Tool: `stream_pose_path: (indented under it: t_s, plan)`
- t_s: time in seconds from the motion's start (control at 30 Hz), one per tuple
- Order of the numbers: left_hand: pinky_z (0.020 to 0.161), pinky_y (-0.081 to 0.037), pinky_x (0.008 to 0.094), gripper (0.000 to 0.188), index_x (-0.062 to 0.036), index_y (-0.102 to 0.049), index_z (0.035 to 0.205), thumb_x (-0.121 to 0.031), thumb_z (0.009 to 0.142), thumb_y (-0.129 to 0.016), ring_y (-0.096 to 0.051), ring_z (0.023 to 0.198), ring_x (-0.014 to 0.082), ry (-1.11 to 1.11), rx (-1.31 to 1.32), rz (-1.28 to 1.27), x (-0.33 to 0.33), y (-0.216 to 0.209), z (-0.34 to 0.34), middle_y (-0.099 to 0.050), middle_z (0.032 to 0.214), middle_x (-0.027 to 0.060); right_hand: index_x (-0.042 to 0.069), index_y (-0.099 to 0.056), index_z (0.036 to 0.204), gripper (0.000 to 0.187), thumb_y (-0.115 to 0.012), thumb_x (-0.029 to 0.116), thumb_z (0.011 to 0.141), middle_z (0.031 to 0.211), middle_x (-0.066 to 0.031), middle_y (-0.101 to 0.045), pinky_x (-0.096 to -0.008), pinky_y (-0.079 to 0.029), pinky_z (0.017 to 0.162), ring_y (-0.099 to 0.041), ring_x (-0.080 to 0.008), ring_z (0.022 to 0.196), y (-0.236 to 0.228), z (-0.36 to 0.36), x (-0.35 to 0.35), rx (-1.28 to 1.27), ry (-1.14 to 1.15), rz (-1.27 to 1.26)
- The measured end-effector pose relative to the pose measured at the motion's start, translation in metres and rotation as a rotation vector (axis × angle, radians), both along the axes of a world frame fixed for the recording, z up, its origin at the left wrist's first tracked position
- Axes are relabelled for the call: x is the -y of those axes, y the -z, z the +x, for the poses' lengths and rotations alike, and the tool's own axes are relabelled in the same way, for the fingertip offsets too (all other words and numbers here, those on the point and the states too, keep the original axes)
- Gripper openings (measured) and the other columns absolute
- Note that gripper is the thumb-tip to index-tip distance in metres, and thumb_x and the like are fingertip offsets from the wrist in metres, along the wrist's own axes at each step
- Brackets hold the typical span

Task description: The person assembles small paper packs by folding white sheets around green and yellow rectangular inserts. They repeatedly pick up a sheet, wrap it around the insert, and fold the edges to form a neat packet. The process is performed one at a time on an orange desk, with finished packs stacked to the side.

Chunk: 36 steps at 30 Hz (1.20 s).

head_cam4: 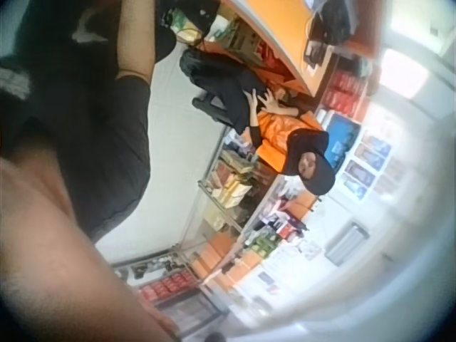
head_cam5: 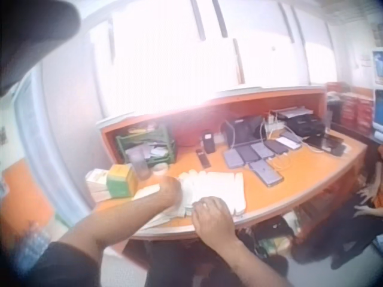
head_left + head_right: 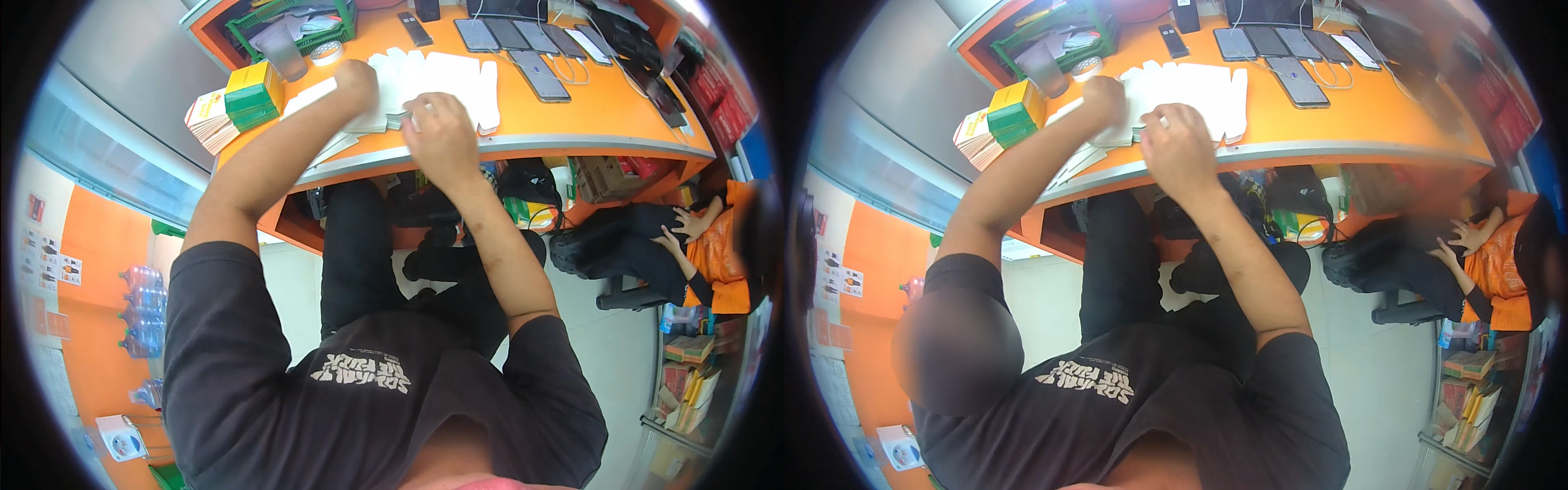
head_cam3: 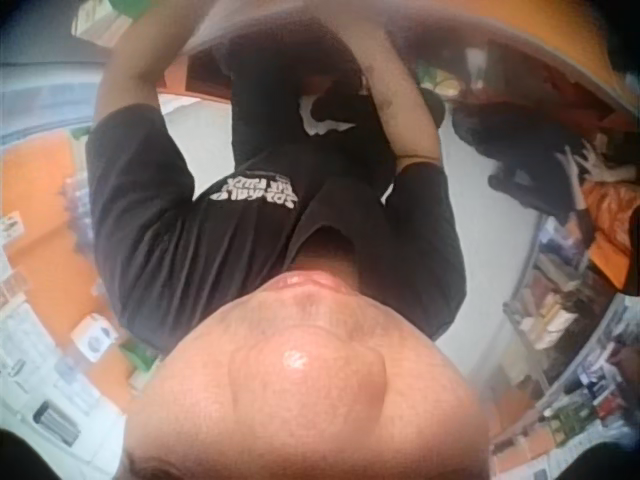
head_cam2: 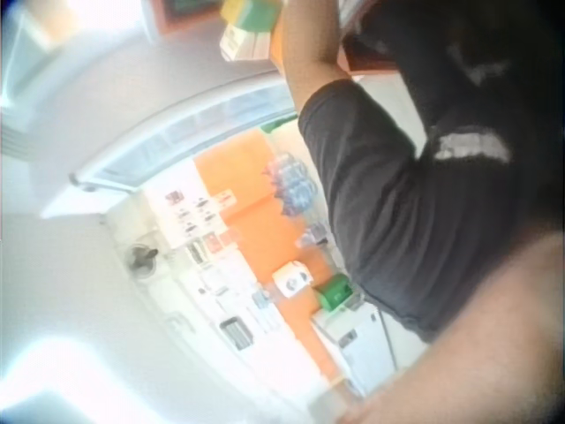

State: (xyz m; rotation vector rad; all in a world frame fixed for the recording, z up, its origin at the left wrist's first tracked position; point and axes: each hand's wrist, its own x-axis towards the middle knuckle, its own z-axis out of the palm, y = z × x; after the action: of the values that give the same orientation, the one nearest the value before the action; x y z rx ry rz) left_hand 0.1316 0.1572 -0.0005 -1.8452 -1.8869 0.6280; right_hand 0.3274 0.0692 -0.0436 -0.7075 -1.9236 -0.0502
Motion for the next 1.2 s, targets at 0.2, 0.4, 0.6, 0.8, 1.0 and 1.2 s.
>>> stream_pose_path:
  t_s: [0.2, 0.4, 0.6, 0.8, 1.0, 1.2]
  plan:
    - [0.085, -0.055, 0.0431, 0.051, -0.0063, -0.074, 0.102, -0.051, 0.079, -0.077, -0.071, 0.099, 0.0294, -0.103, 0.571, 0.085, -0.002, -0.009, -0.121, -0.072, 0.104, 0.0145, 0.004, -0.070, 0.111, 0.041, -0.080, 0.027, 0.078, 0.114, -0.0120, -0.067, -0.0445, -0.044, 0.102, -0.059, -0.0304, 0.114, 0.000, 0.049, -0.012, 0.117, 0.139, -0.108]
    - [0.090, -0.052, 0.0442, 0.048, -0.0063, -0.064, 0.118, -0.041, 0.087, -0.075, -0.065, 0.105, 0.0307, 0.553, 0.748, 0.083, 0.095, -0.013, -0.070, -0.065, 0.109, 0.0131, 0.005, -0.069, 0.113, 0.040, -0.079, 0.025, 0.080, 0.112, -0.0112, -0.068, -0.0424, -0.048, 0.097, -0.064, -0.0304, 0.108, 0.008, 0.070, -0.022, 0.239, 0.052, -0.271]
    - [0.079, -0.055, 0.0424, 0.025, -0.0053, -0.065, 0.111, -0.025, 0.095, -0.064, -0.067, 0.096, 0.0313, 0.776, 0.526, 0.121, 0.086, 0.008, -0.074, -0.066, 0.103, 0.0108, 0.006, -0.067, 0.115, 0.029, -0.066, 0.015, 0.087, 0.108, -0.0099, -0.070, -0.0395, -0.054, 0.085, -0.068, -0.0287, 0.096, -0.001, 0.067, -0.020, 0.557, 0.127, -0.112]
    - [0.071, -0.054, 0.0452, 0.018, -0.0041, -0.064, 0.103, -0.021, 0.097, -0.061, -0.067, 0.084, 0.0345, 0.752, 0.701, 0.231, 0.062, -0.016, -0.086, -0.067, 0.090, 0.0137, 0.009, -0.066, 0.114, 0.030, -0.061, 0.010, 0.084, 0.110, -0.0083, -0.072, -0.0375, -0.056, 0.082, -0.071, -0.0243, 0.093, -0.016, 0.059, -0.030, 0.476, 0.206, 0.159]
    - [0.064, -0.049, 0.0472, 0.018, -0.0048, -0.062, 0.096, -0.023, 0.097, -0.063, -0.065, 0.074, 0.0371, 0.692, 0.603, 0.424, 0.094, -0.066, -0.081, -0.065, 0.085, 0.0148, 0.011, -0.067, 0.114, 0.032, -0.063, 0.006, 0.082, 0.107, -0.0049, -0.073, -0.0389, -0.055, 0.091, -0.071, -0.0231, 0.098, -0.064, 0.048, -0.077, 0.358, 0.159, 0.411]
    - [0.061, -0.048, 0.0451, 0.025, -0.0024, -0.065, 0.095, -0.026, 0.099, -0.060, -0.062, 0.067, 0.0370, 0.459, 0.751, 0.472, 0.131, -0.051, -0.092, -0.064, 0.076, 0.0151, 0.012, -0.069, 0.109, 0.029, -0.066, 0.007, 0.081, 0.103, -0.0037, -0.073, -0.0409, -0.054, 0.093, -0.070, -0.0240, 0.098, -0.075, -0.003, -0.132, 0.299, -0.071, 0.535]
